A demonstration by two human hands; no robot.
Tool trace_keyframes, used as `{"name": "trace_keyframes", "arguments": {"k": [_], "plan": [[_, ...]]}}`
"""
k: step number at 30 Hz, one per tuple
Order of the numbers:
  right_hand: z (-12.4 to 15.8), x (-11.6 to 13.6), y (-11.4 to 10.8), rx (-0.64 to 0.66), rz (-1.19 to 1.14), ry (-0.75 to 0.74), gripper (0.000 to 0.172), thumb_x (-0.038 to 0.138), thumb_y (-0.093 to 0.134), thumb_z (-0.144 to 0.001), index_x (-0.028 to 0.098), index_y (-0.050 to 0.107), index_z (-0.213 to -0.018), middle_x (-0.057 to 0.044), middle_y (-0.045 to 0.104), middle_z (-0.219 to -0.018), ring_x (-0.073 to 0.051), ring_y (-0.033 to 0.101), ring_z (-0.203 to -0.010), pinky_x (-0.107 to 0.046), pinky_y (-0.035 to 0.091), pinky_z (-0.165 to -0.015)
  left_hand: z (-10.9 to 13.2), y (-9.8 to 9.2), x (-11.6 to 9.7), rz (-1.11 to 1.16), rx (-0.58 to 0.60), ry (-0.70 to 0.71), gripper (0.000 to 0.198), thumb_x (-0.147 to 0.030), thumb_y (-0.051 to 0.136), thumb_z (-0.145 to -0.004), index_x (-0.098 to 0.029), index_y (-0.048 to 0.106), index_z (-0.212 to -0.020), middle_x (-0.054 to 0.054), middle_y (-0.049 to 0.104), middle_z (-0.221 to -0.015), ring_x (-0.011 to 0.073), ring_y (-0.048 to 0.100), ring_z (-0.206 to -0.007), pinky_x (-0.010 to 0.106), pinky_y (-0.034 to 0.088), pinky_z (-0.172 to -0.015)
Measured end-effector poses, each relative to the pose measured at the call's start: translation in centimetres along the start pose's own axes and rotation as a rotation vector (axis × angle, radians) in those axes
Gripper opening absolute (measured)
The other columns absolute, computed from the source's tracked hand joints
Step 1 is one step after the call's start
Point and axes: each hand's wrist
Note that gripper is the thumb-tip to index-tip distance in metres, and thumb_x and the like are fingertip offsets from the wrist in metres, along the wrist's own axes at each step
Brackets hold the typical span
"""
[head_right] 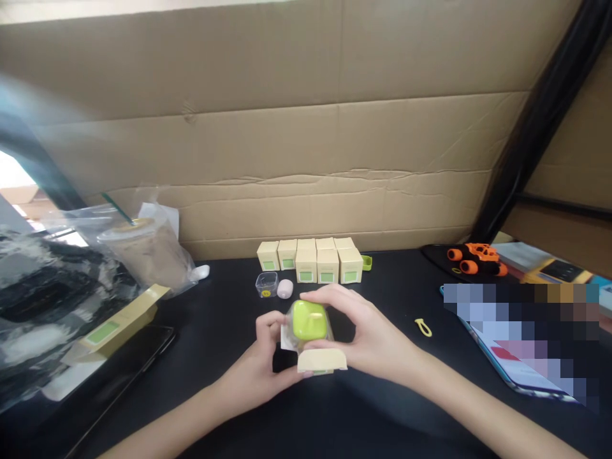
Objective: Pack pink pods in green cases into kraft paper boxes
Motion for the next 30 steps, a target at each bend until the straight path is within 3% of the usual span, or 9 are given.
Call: {"name": "trace_keyframes", "arguments": {"k": [9, 13, 18, 30], "plan": [[0.5, -1.4, -1.0, 0.188, 0.041, 0.062, 0.040, 0.037, 0.066, -0.082, 0.028, 0.059, -0.120, -0.005, 0.065, -0.106, -0.022, 0.062, -0.099, -0.037, 0.051, -0.086, 0.0, -0.2, -0.1, -0.059, 0.016, 0.080, 0.052, -0.027, 0.065, -0.077, -0.025, 0.024, -0.109, 0.005, 0.058, -0.103, 0.0221, 0.063, -0.095, 0.037, 0.049, -0.079], [0.6, -1.0, -0.5, 0.144, 0.035, 0.130, 0.044, 0.036, 0.068, -0.079, 0.026, 0.056, -0.120, -0.004, 0.064, -0.109, -0.021, 0.061, -0.096, -0.035, 0.051, -0.084, 0.0, -0.3, -0.1, -0.065, 0.043, 0.126, 0.050, -0.023, 0.060, -0.079, -0.025, 0.021, -0.110, 0.007, 0.058, -0.106, 0.0211, 0.062, -0.097, 0.036, 0.048, -0.082], [0.4, -0.8, 0.0, 0.176, -0.044, 0.176, 0.034, 0.025, 0.066, -0.077, 0.024, 0.056, -0.109, -0.002, 0.063, -0.100, -0.018, 0.061, -0.085, -0.031, 0.052, -0.072, 0.0, -0.3, 0.2, -0.067, 0.063, 0.150, 0.047, -0.021, 0.057, -0.082, -0.025, 0.021, -0.111, 0.007, 0.057, -0.105, 0.0205, 0.060, -0.097, 0.036, 0.048, -0.084], [0.2, -1.5, 0.9, 0.220, -0.187, 0.252, 0.031, 0.020, 0.061, -0.075, 0.022, 0.053, -0.105, -0.003, 0.052, -0.099, -0.019, 0.055, -0.088, -0.033, 0.047, -0.075, 0.0, -0.2, 0.6, -0.092, 0.054, 0.144, 0.051, -0.017, 0.059, -0.079, -0.025, 0.021, -0.112, 0.005, 0.056, -0.104, 0.0191, 0.061, -0.096, 0.034, 0.049, -0.082]]}}
Point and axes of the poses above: each hand's wrist, its own z-axis away from the middle knuckle, its own y-axis out of the palm, x = y × z
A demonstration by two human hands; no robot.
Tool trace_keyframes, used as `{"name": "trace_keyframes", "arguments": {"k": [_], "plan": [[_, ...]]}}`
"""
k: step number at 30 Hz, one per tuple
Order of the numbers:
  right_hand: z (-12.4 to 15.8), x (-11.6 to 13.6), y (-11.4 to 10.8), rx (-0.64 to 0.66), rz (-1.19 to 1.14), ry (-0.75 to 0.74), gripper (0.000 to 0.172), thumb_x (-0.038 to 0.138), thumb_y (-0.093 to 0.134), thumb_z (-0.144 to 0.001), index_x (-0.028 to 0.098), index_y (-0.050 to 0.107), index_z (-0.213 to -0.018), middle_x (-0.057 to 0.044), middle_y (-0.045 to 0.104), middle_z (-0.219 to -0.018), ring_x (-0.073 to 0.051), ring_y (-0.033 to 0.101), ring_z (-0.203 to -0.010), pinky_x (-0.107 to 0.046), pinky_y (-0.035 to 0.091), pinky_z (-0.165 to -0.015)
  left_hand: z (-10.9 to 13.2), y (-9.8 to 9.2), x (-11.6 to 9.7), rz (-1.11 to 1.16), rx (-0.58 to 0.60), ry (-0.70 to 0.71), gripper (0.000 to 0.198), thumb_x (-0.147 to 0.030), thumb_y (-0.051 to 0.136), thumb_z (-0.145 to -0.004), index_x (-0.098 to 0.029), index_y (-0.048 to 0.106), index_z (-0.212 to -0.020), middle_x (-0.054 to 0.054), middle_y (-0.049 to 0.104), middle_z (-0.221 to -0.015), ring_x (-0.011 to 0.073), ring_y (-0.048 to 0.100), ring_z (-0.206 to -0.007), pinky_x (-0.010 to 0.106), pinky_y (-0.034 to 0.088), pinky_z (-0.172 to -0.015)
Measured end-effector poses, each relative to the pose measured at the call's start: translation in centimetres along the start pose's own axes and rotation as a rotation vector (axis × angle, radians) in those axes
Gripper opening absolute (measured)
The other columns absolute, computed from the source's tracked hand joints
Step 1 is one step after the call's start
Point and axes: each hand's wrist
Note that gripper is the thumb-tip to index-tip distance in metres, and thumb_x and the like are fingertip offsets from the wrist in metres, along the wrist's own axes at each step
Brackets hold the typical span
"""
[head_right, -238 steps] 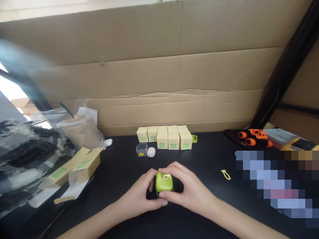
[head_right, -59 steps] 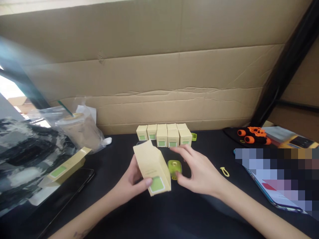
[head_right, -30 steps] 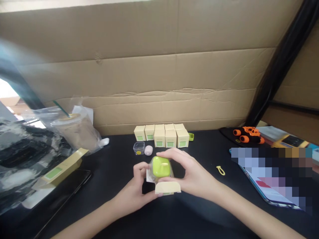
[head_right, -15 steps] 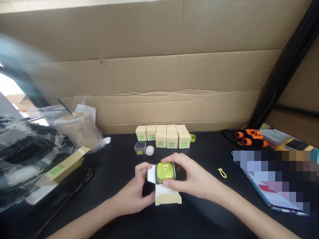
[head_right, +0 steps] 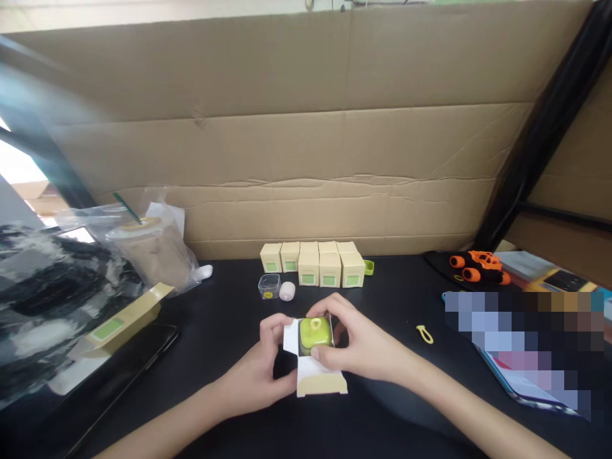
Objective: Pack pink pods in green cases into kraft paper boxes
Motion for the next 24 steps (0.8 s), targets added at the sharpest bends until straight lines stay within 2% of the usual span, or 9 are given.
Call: {"name": "trace_keyframes", "arguments": {"k": [5, 8, 11, 13, 16, 18, 21, 24], "plan": [[0.0, -0.4, 0.2, 0.018, -0.041, -0.051, 0.017, 0.020, 0.059, -0.079, 0.022, 0.057, -0.096, -0.004, 0.049, -0.101, -0.019, 0.054, -0.093, -0.031, 0.049, -0.074, 0.0, -0.1, -0.2, -0.016, -0.001, 0.007, 0.048, -0.019, 0.058, -0.081, -0.025, 0.021, -0.111, 0.003, 0.056, -0.102, 0.0176, 0.062, -0.092, 0.033, 0.050, -0.079], [0.2, -0.7, 0.2, -0.019, -0.063, -0.034, 0.028, 0.023, 0.062, -0.080, 0.024, 0.052, -0.106, -0.004, 0.050, -0.103, -0.018, 0.054, -0.093, -0.031, 0.049, -0.075, 0.0, 0.0, -0.1, -0.016, 0.005, 0.018, 0.050, -0.019, 0.057, -0.081, -0.025, 0.020, -0.114, 0.005, 0.057, -0.106, 0.0185, 0.061, -0.098, 0.034, 0.051, -0.083], [0.5, -0.7, 0.2, -0.135, -0.046, -0.098, 0.035, 0.026, 0.066, -0.079, 0.025, 0.048, -0.109, -0.004, 0.049, -0.106, -0.019, 0.051, -0.096, -0.031, 0.049, -0.076, 0.1, 0.0, 0.2, -0.057, -0.030, 0.003, 0.058, -0.021, 0.060, -0.080, -0.024, 0.017, -0.119, 0.011, 0.050, -0.120, 0.0213, 0.058, -0.107, 0.038, 0.048, -0.093], [0.7, -0.6, 0.0, -0.195, 0.015, -0.173, 0.027, 0.027, 0.067, -0.080, 0.025, 0.051, -0.101, -0.003, 0.050, -0.102, -0.018, 0.052, -0.094, -0.030, 0.049, -0.076, 0.2, -0.1, 0.2, -0.097, -0.044, -0.021, 0.059, -0.023, 0.062, -0.079, -0.024, 0.020, -0.120, 0.011, 0.047, -0.123, 0.0217, 0.058, -0.107, 0.040, 0.047, -0.095], [0.8, -0.2, -0.3, -0.152, 0.091, -0.243, 0.008, 0.028, 0.058, -0.088, 0.024, 0.057, -0.095, -0.003, 0.057, -0.096, -0.017, 0.056, -0.090, -0.030, 0.047, -0.079, 0.2, -0.2, 0.1, -0.108, -0.019, -0.030, 0.048, -0.024, 0.061, -0.081, -0.026, 0.029, -0.116, 0.006, 0.053, -0.117, 0.0195, 0.059, -0.104, 0.038, 0.048, -0.094], [0.9, -0.1, -0.5, -0.108, 0.112, -0.238, 0.014, 0.028, 0.048, -0.094, 0.025, 0.059, -0.101, -0.004, 0.062, -0.097, -0.017, 0.059, -0.091, -0.031, 0.047, -0.082, 0.1, -0.3, -0.1, -0.098, -0.004, -0.011, 0.047, -0.023, 0.061, -0.081, -0.027, 0.031, -0.117, 0.006, 0.051, -0.123, 0.0185, 0.057, -0.107, 0.037, 0.048, -0.095], [1.2, -0.4, -0.8, -0.125, 0.092, -0.202, 0.029, 0.039, 0.036, -0.098, 0.026, 0.059, -0.111, -0.006, 0.066, -0.104, -0.020, 0.061, -0.097, -0.034, 0.048, -0.086, -0.1, -0.5, -0.4, -0.096, 0.000, 0.017, 0.048, -0.021, 0.063, -0.079, -0.028, 0.036, -0.118, 0.007, 0.043, -0.133, 0.0203, 0.052, -0.116, 0.037, 0.045, -0.098], [1.4, -0.7, -1.0, -0.139, 0.003, -0.204, 0.045, 0.053, 0.030, -0.096, 0.027, 0.052, -0.125, -0.008, 0.065, -0.114, -0.024, 0.061, -0.104, -0.038, 0.048, -0.089, -0.1, -0.6, -0.5, -0.071, -0.002, 0.018, 0.044, -0.018, 0.063, -0.077, -0.026, 0.042, -0.115, 0.007, 0.045, -0.128, 0.0212, 0.050, -0.118, 0.037, 0.045, -0.098]]}}
Point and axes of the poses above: each hand's wrist, its own z-axis away from the middle knuckle, its own y-axis out of the palm, x = y × z
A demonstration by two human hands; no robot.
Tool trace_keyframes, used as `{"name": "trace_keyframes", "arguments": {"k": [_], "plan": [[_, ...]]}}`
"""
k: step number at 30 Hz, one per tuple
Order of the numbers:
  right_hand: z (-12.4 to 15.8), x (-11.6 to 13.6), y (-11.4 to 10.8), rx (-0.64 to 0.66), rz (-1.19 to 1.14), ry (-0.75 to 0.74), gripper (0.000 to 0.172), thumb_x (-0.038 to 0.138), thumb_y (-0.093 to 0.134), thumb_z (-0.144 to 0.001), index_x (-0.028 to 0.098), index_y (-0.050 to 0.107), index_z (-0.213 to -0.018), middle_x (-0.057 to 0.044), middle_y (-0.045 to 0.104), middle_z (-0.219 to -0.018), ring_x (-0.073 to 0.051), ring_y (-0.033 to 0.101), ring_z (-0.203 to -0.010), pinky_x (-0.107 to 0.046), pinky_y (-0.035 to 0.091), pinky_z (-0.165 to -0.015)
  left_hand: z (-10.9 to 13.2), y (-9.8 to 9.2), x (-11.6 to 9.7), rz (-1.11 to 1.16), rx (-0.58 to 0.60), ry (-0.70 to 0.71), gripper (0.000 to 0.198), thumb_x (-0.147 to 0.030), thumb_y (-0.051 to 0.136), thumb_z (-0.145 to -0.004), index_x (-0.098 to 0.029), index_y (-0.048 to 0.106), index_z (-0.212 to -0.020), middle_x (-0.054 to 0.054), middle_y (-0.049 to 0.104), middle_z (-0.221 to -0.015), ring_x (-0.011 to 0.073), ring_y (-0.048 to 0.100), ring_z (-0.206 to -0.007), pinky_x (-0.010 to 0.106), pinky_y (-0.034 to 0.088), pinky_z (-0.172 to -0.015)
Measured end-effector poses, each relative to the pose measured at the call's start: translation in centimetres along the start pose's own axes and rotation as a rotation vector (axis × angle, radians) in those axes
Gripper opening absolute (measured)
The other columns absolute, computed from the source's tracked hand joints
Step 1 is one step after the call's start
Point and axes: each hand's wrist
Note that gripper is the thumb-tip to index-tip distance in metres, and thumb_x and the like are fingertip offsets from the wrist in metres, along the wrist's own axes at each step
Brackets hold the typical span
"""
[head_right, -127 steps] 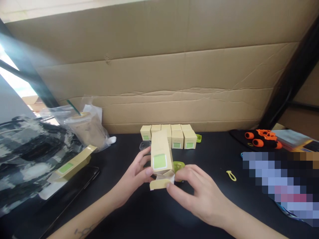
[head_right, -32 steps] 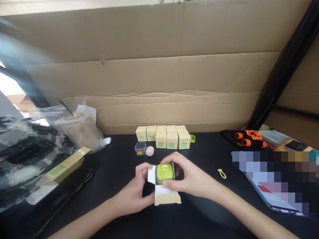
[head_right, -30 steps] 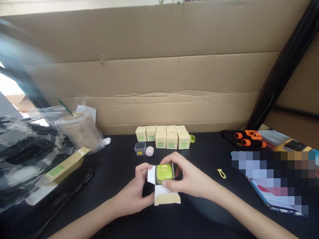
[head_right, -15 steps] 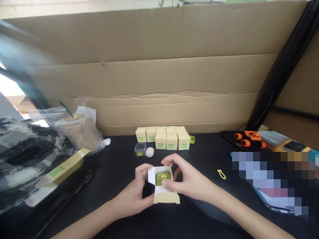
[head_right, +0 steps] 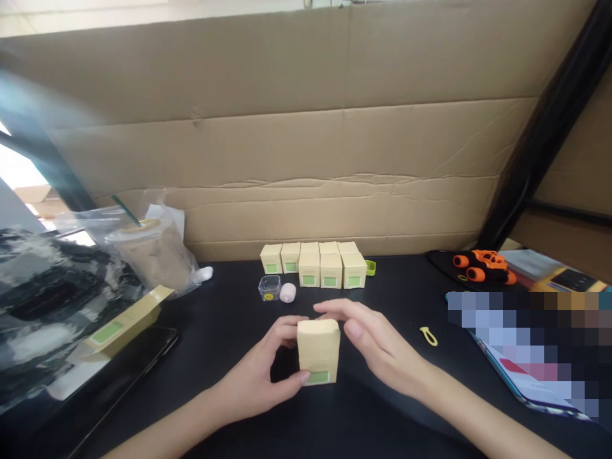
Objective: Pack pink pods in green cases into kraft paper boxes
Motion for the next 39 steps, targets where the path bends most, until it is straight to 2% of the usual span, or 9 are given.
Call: {"name": "trace_keyframes", "arguments": {"k": [3, 7, 18, 22, 26, 30, 33, 36, 39], "plan": [[-0.1, 0.0, 0.2, -0.006, 0.056, 0.036, 0.038, 0.047, 0.043, -0.094, 0.028, 0.052, -0.125, -0.006, 0.065, -0.115, -0.023, 0.061, -0.104, -0.036, 0.049, -0.089, 0.0, 0.0, -0.2, 0.054, -0.006, -0.025, 0.040, -0.017, 0.063, -0.077, -0.024, 0.044, -0.111, 0.009, 0.047, -0.125, 0.0220, 0.050, -0.117, 0.039, 0.044, -0.099], [-0.6, -0.1, 0.9, -0.035, 0.067, 0.049, 0.024, 0.035, 0.045, -0.095, 0.026, 0.062, -0.110, -0.006, 0.063, -0.110, -0.020, 0.057, -0.107, -0.034, 0.045, -0.094, -0.1, 0.0, -0.6, 0.136, -0.038, -0.047, 0.027, -0.019, 0.061, -0.080, -0.022, 0.048, -0.103, 0.009, 0.045, -0.126, 0.0231, 0.046, -0.121, 0.041, 0.040, -0.103], [-1.2, -1.0, 1.8, 0.010, -0.270, 0.335, 0.034, 0.046, 0.050, -0.090, 0.019, 0.065, -0.103, -0.007, 0.068, -0.101, -0.023, 0.062, -0.097, -0.035, 0.048, -0.085, 0.0, 0.6, 0.1, 0.289, -0.090, -0.137, 0.057, -0.020, 0.065, -0.077, -0.025, 0.030, -0.122, 0.010, 0.049, -0.123, 0.0224, 0.052, -0.112, 0.043, 0.045, -0.097], [-1.2, -0.9, 2.3, -0.066, -0.366, 0.420, 0.038, 0.050, 0.057, -0.084, 0.020, 0.062, -0.106, -0.006, 0.067, -0.097, -0.023, 0.062, -0.093, -0.036, 0.048, -0.083, -0.1, 0.3, -0.3, 0.199, -0.027, -0.082, 0.054, -0.015, 0.060, -0.079, -0.028, 0.037, -0.126, 0.006, 0.049, -0.125, 0.0213, 0.050, -0.114, 0.040, 0.046, -0.095], [-1.3, -0.7, 2.9, -0.093, -0.395, 0.476, 0.037, 0.053, 0.061, -0.080, 0.019, 0.064, -0.093, -0.003, 0.066, -0.084, -0.020, 0.062, -0.082, -0.032, 0.048, -0.075, -0.3, 0.1, -0.5, 0.179, -0.016, -0.066, 0.048, -0.012, 0.059, -0.078, -0.027, 0.043, -0.121, 0.005, 0.048, -0.124, 0.0206, 0.049, -0.114, 0.036, 0.048, -0.090], [-1.3, -1.0, 3.2, -0.110, -0.379, 0.452, 0.037, 0.053, 0.059, -0.081, 0.018, 0.062, -0.093, -0.003, 0.064, -0.082, -0.019, 0.061, -0.077, -0.031, 0.048, -0.069, -0.4, -0.1, -0.7, 0.169, -0.014, -0.080, 0.049, -0.013, 0.065, -0.074, -0.025, 0.047, -0.118, 0.006, 0.048, -0.118, 0.0208, 0.050, -0.111, 0.036, 0.047, -0.091], [-1.2, -0.9, 2.5, -0.075, -0.185, 0.301, 0.032, 0.047, 0.055, -0.086, 0.019, 0.060, -0.100, -0.006, 0.063, -0.093, -0.020, 0.060, -0.087, -0.034, 0.048, -0.078, -0.5, -0.3, -0.8, 0.181, 0.007, -0.116, 0.046, -0.017, 0.066, -0.075, -0.025, 0.049, -0.116, 0.005, 0.050, -0.113, 0.0195, 0.053, -0.106, 0.036, 0.048, -0.090], [-1.2, -0.3, 1.2, 0.059, 0.107, 0.156, 0.038, 0.038, 0.070, -0.074, 0.021, 0.056, -0.105, -0.005, 0.061, -0.103, -0.022, 0.058, -0.095, -0.035, 0.046, -0.084, -0.5, -0.4, -0.7, 0.189, 0.002, -0.145, 0.047, -0.019, 0.066, -0.075, -0.024, 0.042, -0.115, 0.006, 0.051, -0.112, 0.0204, 0.054, -0.105, 0.039, 0.046, -0.091], [-1.9, 0.5, 0.0, 0.234, 0.208, 0.157, 0.045, 0.028, 0.077, -0.065, 0.022, 0.053, -0.102, -0.001, 0.063, -0.097, -0.020, 0.060, -0.087, -0.031, 0.050, -0.075, -0.4, -0.2, -0.4, 0.133, -0.125, -0.231, 0.064, -0.025, 0.076, -0.060, -0.021, 0.032, -0.106, 0.008, 0.046, -0.110, 0.0240, 0.050, -0.105, 0.042, 0.043, -0.092]]}}
Point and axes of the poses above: each hand's wrist, its own z-axis away from the middle knuckle, its own y-axis out of the palm, x = y × z
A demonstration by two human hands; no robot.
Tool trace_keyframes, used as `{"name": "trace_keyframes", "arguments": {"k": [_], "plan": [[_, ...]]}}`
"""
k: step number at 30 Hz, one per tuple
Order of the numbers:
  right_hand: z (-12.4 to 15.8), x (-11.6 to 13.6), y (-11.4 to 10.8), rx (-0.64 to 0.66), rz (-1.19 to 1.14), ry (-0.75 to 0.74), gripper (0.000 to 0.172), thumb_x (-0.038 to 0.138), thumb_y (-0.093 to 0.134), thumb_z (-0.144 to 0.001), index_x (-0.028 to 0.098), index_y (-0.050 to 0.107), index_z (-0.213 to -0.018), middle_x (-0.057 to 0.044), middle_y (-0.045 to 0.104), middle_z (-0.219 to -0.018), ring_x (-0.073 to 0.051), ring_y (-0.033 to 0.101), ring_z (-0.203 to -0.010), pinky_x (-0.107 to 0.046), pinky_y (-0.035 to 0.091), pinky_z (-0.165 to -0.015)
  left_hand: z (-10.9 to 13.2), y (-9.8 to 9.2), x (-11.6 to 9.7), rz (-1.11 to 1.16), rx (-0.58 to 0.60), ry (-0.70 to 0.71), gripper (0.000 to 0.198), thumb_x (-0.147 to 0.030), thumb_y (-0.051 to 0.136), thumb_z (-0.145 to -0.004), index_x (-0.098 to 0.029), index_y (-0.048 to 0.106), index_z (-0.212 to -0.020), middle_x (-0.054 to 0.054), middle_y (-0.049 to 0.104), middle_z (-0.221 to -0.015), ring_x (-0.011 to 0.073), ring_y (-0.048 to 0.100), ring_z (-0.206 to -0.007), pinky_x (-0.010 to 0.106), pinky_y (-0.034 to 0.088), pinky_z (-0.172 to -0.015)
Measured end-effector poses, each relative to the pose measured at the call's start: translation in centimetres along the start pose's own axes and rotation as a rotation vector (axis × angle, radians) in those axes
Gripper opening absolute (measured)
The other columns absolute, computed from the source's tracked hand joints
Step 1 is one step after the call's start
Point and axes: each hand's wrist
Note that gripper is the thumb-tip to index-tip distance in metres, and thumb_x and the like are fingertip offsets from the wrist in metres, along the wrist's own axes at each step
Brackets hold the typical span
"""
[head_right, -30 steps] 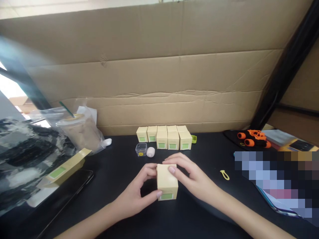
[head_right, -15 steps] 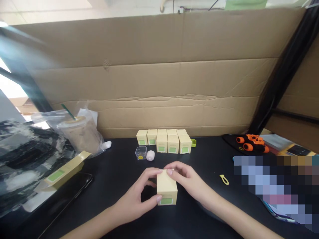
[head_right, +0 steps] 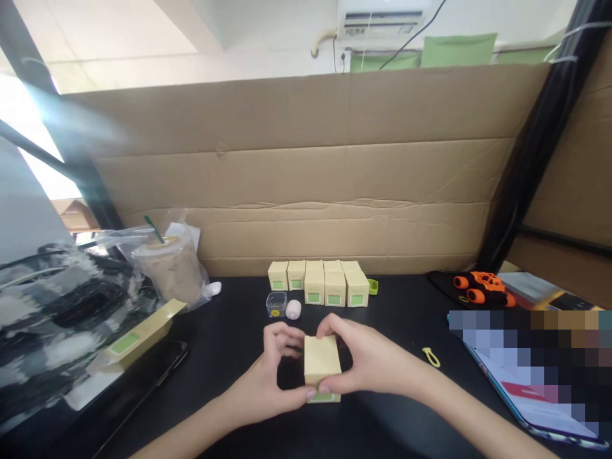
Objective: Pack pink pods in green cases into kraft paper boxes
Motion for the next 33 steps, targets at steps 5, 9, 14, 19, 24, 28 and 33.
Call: {"name": "trace_keyframes", "arguments": {"k": [5, 9, 14, 19, 24, 28, 33], "plan": [[-3.7, 0.3, -2.4, -0.163, 0.026, -0.097, 0.043, 0.032, 0.070, -0.076, 0.020, 0.052, -0.112, -0.006, 0.062, -0.107, -0.020, 0.062, -0.093, -0.033, 0.053, -0.080, 0.0, 0.0, -0.1, -0.213, -0.040, -0.314, 0.071, -0.046, 0.082, -0.044, -0.023, 0.029, -0.084, 0.004, 0.038, -0.097, 0.0246, 0.043, -0.095, 0.041, 0.042, -0.084], [-9.1, -0.3, -3.3, -0.314, 0.082, -0.148, 0.045, 0.040, 0.061, -0.083, 0.018, 0.048, -0.120, -0.008, 0.057, -0.112, -0.019, 0.060, -0.096, -0.033, 0.052, -0.083, 0.2, 0.0, -0.6, -0.320, 0.051, -0.236, 0.046, -0.046, 0.070, -0.064, -0.023, 0.033, -0.079, 0.002, 0.041, -0.092, 0.0228, 0.040, -0.091, 0.042, 0.038, -0.087], [-13.9, -1.5, -2.0, -0.351, 0.212, -0.214, 0.041, 0.039, 0.057, -0.087, 0.016, 0.055, -0.121, -0.009, 0.052, -0.107, -0.021, 0.060, -0.095, -0.037, 0.048, -0.089, 0.3, -0.1, -0.6, -0.368, 0.059, -0.204, 0.036, -0.045, 0.061, -0.073, -0.023, 0.032, -0.073, 0.001, 0.042, -0.086, 0.0214, 0.040, -0.087, 0.043, 0.036, -0.088], [-14.5, -2.1, -0.7, -0.372, 0.313, -0.261, 0.042, 0.034, 0.052, -0.091, 0.017, 0.046, -0.128, -0.011, 0.051, -0.113, -0.024, 0.057, -0.102, -0.039, 0.045, -0.092, 0.2, 0.0, -0.2, -0.367, 0.068, -0.186, 0.038, -0.047, 0.062, -0.073, -0.022, 0.033, -0.072, 0.001, 0.041, -0.086, 0.0223, 0.040, -0.089, 0.044, 0.033, -0.091], [-14.0, -2.2, -0.6, -0.364, 0.381, -0.284, 0.030, 0.033, 0.056, -0.089, 0.016, 0.050, -0.114, -0.010, 0.055, -0.107, -0.022, 0.059, -0.095, -0.035, 0.047, -0.086, 0.3, 0.1, -0.1, -0.366, 0.076, -0.170, 0.036, -0.047, 0.063, -0.073, -0.022, 0.038, -0.073, 0.001, 0.042, -0.087, 0.0233, 0.041, -0.091, 0.043, 0.034, -0.091], [-13.9, -2.5, -0.5, -0.340, 0.447, -0.264, 0.027, 0.031, 0.058, -0.089, 0.015, 0.052, -0.109, -0.009, 0.058, -0.104, -0.019, 0.061, -0.086, -0.034, 0.050, -0.079, 0.3, 0.0, 0.0, -0.367, 0.102, -0.157, 0.034, -0.048, 0.062, -0.074, -0.021, 0.042, -0.072, 0.001, 0.043, -0.088, 0.0236, 0.042, -0.092, 0.042, 0.035, -0.089], [-14.2, -3.0, 0.0, -0.318, 0.556, -0.234, 0.027, 0.032, 0.056, -0.091, 0.016, 0.056, -0.113, -0.007, 0.059, -0.114, -0.021, 0.060, -0.098, -0.042, 0.051, -0.083, 0.2, -0.1, 0.2, -0.363, 0.099, -0.144, 0.030, -0.045, 0.064, -0.075, -0.020, 0.047, -0.071, 0.001, 0.044, -0.087, 0.0237, 0.043, -0.093, 0.040, 0.036, -0.088]]}}
Point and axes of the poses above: each hand's wrist, its own z-axis away from the middle knuckle, its own y-axis out of the palm, x = y × z
